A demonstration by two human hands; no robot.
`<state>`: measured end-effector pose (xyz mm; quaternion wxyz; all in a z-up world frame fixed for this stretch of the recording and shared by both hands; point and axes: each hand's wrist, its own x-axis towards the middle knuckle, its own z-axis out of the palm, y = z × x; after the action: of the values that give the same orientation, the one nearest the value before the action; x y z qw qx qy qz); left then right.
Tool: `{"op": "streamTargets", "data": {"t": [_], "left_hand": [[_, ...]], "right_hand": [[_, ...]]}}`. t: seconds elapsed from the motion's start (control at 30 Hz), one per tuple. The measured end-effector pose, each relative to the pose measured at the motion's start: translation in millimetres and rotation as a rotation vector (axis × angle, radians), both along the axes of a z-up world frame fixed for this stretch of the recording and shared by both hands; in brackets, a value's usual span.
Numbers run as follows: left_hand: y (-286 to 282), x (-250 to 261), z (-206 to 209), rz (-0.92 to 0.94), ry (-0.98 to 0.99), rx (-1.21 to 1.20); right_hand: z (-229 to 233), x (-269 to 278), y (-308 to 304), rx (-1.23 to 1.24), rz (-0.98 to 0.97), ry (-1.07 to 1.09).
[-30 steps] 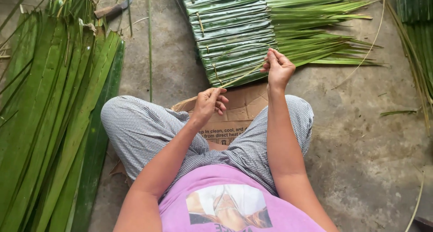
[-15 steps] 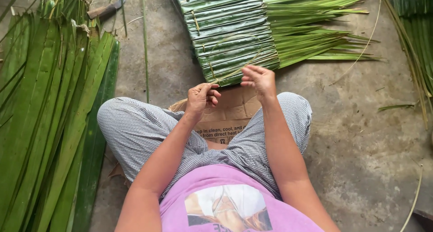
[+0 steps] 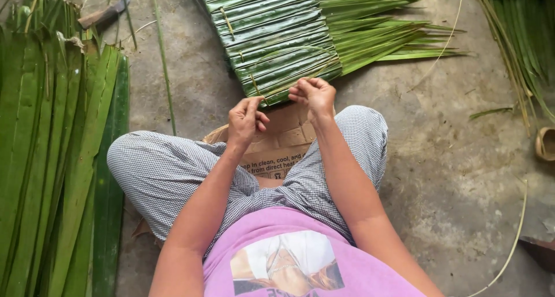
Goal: Weaving palm leaves onto a wooden frame to create thatched panels, including trimming with a knife.
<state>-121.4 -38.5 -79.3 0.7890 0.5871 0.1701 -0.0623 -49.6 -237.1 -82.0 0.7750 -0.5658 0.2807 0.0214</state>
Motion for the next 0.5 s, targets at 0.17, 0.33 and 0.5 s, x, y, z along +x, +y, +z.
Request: {"op": "streamTargets", "data": {"t": [0.17,0.33,0.5], "left_hand": [[18.8,4.4,-24.2,0.177,0.03,0.037],[21.9,8.7,-51.6,0.232,0.201,-0.033],[12.3,6.0,-63.4,0.062,0.13,-0.192]], "right_hand": [[-9.1,11.2,-28.9,-0.02,-0.093,-0.04],[-18.3,12.0,-27.5,-0.039,-0.06,-0.035],[-18.6,6.4,-11.2,-0.062,-0.02,-0.032]]}}
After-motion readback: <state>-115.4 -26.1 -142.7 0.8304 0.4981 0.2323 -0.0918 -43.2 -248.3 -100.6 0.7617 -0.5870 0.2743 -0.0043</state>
